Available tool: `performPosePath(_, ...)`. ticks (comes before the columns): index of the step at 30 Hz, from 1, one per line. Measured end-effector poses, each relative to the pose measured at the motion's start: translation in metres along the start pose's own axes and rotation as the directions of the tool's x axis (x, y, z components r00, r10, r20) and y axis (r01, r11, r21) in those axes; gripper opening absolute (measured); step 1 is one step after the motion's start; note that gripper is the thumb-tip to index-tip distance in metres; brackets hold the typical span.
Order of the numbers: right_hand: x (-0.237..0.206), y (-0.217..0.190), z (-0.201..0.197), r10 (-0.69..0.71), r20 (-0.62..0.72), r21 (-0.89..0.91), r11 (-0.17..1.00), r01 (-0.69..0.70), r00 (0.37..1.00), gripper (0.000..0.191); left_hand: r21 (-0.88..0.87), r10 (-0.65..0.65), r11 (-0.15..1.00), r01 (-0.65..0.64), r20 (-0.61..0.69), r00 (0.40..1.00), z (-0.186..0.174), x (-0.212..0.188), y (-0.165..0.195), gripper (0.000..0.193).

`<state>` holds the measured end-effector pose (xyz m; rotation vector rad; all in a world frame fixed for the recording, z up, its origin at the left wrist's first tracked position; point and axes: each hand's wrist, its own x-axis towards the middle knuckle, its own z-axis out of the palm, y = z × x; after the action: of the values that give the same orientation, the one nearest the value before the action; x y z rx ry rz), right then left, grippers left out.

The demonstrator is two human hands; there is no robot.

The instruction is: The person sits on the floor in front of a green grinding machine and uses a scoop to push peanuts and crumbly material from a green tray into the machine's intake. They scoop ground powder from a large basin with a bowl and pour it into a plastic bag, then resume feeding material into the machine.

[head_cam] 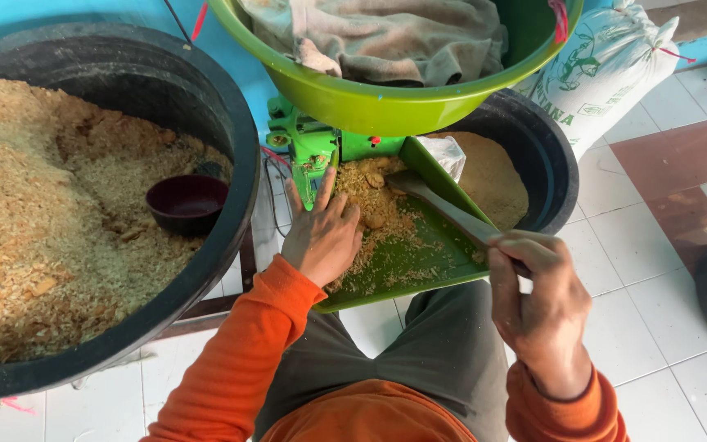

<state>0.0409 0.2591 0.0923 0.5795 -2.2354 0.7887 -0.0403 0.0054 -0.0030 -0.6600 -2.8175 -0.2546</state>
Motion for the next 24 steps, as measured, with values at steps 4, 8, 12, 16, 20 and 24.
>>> performPosePath(4, -0.011, 0.005, 0.004, 0.063, -0.017, 0.056, 0.997, -0.062, 0.998, 0.023, 0.025, -0.005, 1.0, 0.004, 0.045, 0.999, 0.001, -0.002, 0.001, 0.038)
performPosePath(8, -0.008, 0.003, 0.008, 0.051, -0.08, 0.037, 0.998, -0.048, 0.996, 0.022, 0.014, -0.007, 1.0, 0.006, 0.05, 0.999, 0.003, -0.002, 0.001, 0.036)
performPosePath(12, -0.003, -0.001, 0.013, 0.032, -0.011, 0.016, 0.999, -0.032, 0.999, 0.02, 0.034, 0.016, 0.999, -0.015, -0.037, 0.999, 0.003, -0.002, 0.0, 0.034)
performPosePath(16, -0.016, 0.0, 0.016, 0.032, -0.096, 0.02, 0.999, -0.03, 0.995, 0.021, 0.04, 0.009, 0.999, -0.01, 0.02, 1.0, 0.002, -0.001, -0.001, 0.03)
performPosePath(20, -0.022, 0.005, 0.021, 0.12, -0.137, 0.026, 0.993, -0.117, 0.983, 0.023, 0.048, 0.006, 0.999, -0.008, 0.027, 1.0, 0.002, 0.0, 0.0, 0.031)
performPosePath(24, -0.005, -0.002, 0.014, 0.033, 0.003, 0.022, 0.999, -0.033, 0.999, 0.021, 0.076, 0.021, 0.997, -0.023, 0.021, 1.0, 0.001, 0.001, 0.0, 0.029)
